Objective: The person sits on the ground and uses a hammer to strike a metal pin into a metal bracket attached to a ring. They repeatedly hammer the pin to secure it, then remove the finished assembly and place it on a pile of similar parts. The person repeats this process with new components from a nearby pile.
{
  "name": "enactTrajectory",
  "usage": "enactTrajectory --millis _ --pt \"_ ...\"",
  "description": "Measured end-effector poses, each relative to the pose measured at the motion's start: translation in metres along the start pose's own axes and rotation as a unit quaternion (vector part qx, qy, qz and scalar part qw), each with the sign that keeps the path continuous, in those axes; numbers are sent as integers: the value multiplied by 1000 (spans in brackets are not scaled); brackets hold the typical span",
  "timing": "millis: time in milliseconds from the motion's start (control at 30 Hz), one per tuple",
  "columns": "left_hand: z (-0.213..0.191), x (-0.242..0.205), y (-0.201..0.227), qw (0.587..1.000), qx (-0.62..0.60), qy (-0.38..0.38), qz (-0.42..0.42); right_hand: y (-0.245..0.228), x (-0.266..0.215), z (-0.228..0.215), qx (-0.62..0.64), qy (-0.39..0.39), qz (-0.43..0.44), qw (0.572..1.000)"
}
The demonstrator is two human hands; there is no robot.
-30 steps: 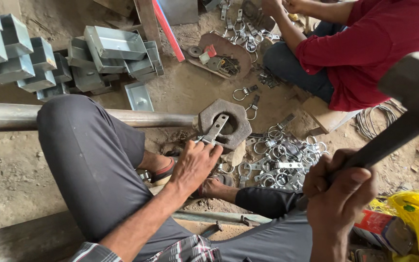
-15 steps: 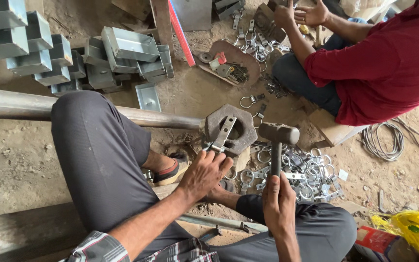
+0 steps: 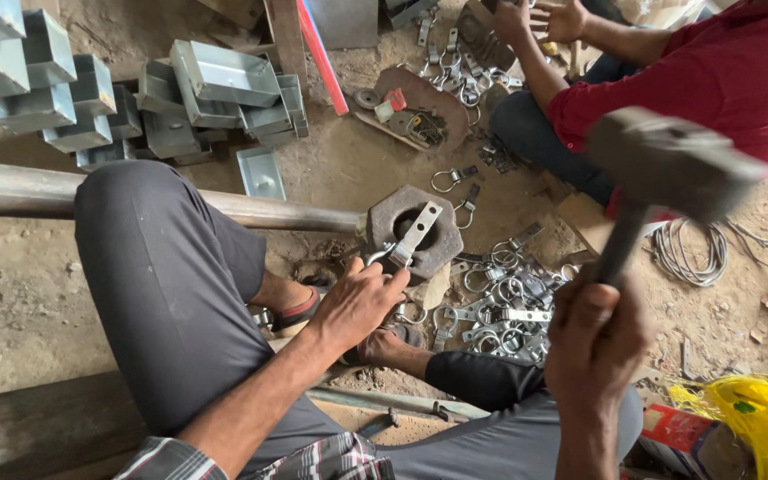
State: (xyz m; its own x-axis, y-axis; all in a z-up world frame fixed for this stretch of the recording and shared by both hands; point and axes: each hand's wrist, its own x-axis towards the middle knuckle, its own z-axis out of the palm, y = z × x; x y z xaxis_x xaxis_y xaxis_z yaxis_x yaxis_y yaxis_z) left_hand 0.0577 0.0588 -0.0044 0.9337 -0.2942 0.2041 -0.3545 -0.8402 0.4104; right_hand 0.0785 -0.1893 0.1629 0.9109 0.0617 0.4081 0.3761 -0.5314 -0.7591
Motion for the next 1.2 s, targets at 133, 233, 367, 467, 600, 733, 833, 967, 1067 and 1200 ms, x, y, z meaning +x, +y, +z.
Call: enactTrajectory --millis 133,233,367,467,600,733,833,967,1067,1200 --pt "-6 1 -2 1000 2 -1 3 16 -3 17 296 56 127 945" --pt "-5 3 0 1000 6 -5 1 42 -15 73 -60 -101 118 986" --pt "-9 6 1 1000 -5 -20 -8 68 -32 95 -71 -218 309 923" --pt "-13 1 1 1000 4 5 2 76 -21 60 30 -177 286 941" --pt "-12 9 7 999 -34 -25 -18 47 6 18 86 -126 289 945" --pt "-14 9 6 999 -18 -36 -24 -6 25 0 3 -37 114 993" --pt "-13 9 7 999 -18 -40 -27 -15 25 6 97 21 43 994" --pt "-10 7 6 994 -98 1 -45 13 5 28 77 -11 40 996" --pt "-3 3 3 910 -366 97 -170 33 -30 42 36 -68 92 993" --pt "8 0 -16 546 -679 204 -446 43 -73 47 50 -100 198 974"
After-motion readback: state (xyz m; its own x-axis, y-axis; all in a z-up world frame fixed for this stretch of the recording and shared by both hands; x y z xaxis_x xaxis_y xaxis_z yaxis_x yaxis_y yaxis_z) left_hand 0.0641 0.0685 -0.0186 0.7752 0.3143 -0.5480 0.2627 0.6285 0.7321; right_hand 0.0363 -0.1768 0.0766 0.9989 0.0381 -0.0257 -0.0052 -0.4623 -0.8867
